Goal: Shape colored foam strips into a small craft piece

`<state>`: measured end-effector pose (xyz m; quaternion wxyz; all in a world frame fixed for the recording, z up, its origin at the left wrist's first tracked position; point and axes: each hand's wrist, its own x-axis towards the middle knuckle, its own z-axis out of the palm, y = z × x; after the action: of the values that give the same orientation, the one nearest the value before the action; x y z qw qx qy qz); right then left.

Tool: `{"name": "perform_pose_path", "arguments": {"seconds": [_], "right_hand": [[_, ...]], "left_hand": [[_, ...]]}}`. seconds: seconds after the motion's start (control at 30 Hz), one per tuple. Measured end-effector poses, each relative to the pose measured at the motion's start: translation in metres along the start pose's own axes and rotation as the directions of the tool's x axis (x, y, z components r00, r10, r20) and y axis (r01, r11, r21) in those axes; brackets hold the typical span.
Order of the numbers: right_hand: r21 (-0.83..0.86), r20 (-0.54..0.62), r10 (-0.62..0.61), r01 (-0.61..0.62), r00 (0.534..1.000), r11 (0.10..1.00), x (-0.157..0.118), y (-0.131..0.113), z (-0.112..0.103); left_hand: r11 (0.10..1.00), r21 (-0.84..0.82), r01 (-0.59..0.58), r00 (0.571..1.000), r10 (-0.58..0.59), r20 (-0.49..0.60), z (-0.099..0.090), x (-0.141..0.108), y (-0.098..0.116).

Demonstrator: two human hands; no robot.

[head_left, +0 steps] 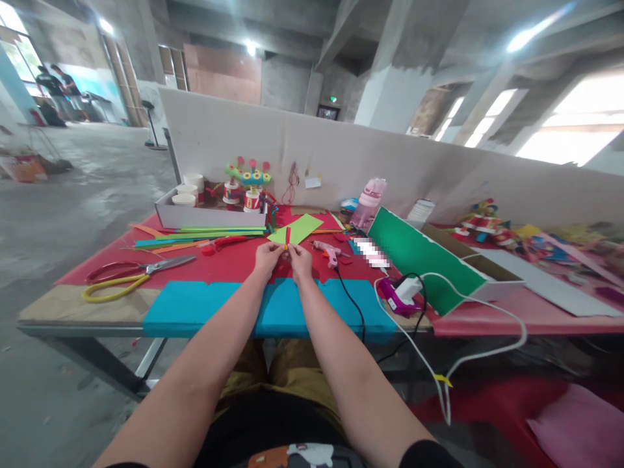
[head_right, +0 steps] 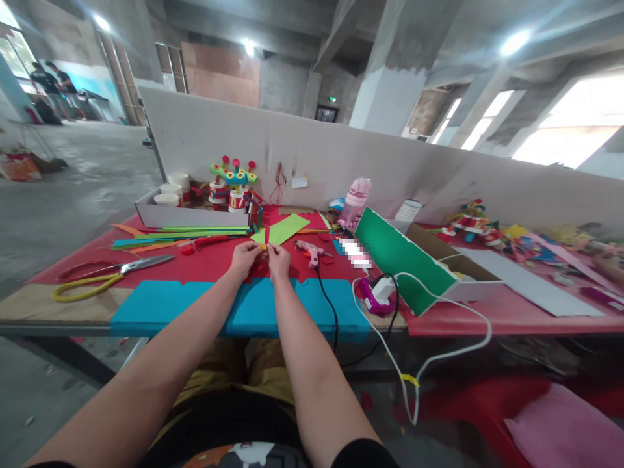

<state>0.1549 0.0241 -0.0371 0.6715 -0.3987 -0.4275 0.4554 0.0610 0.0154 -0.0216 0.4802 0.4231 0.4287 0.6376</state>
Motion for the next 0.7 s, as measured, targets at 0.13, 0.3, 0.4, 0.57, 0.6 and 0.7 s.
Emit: {"name": "perform_pose_path", "arguments": {"seconds": [0.13, 0.3, 0.4, 0.57, 0.6, 0.7], "right_hand": [[0.039, 0.02, 0.0, -0.001, 1.0, 0.999, -0.0006, -0.0007, 0.0006], [0.087, 0.021, 0.034, -0.036, 0.999, 0.996, 0.0003, -0.0006, 0.0014], [0.098, -0.052, 0.022, -0.017, 0.998, 0.995, 0.0023, -0.0004, -0.0003], [0.071, -0.124, 0.034, -0.025, 0.992, 0.997, 0.0032, -0.0005, -0.0021], [0.076, -0.114, 0.04, -0.032, 0.993, 0.997, 0.0028, -0.0006, -0.0018], [0.11, -0.061, 0.052, -0.045, 0.997, 0.993, 0.001, -0.0012, 0.0]], "left_hand": [[0.999, -0.035, -0.005, 1.0, 0.005, -0.002, 0.0006, -0.0006, -0.0004], [0.996, -0.085, 0.006, 0.999, -0.001, 0.051, 0.0017, -0.002, 0.0007], [0.996, -0.09, 0.021, 0.992, -0.009, 0.123, 0.0039, -0.0052, 0.0038], [1.0, 0.001, -0.031, 0.99, 0.031, 0.134, 0.0074, -0.0094, 0.0056], [1.0, 0.0, -0.031, 0.993, 0.031, 0.111, 0.0075, -0.0091, 0.0048], [0.999, -0.031, -0.022, 0.998, 0.023, 0.051, 0.0061, -0.0058, 0.0012]]}}
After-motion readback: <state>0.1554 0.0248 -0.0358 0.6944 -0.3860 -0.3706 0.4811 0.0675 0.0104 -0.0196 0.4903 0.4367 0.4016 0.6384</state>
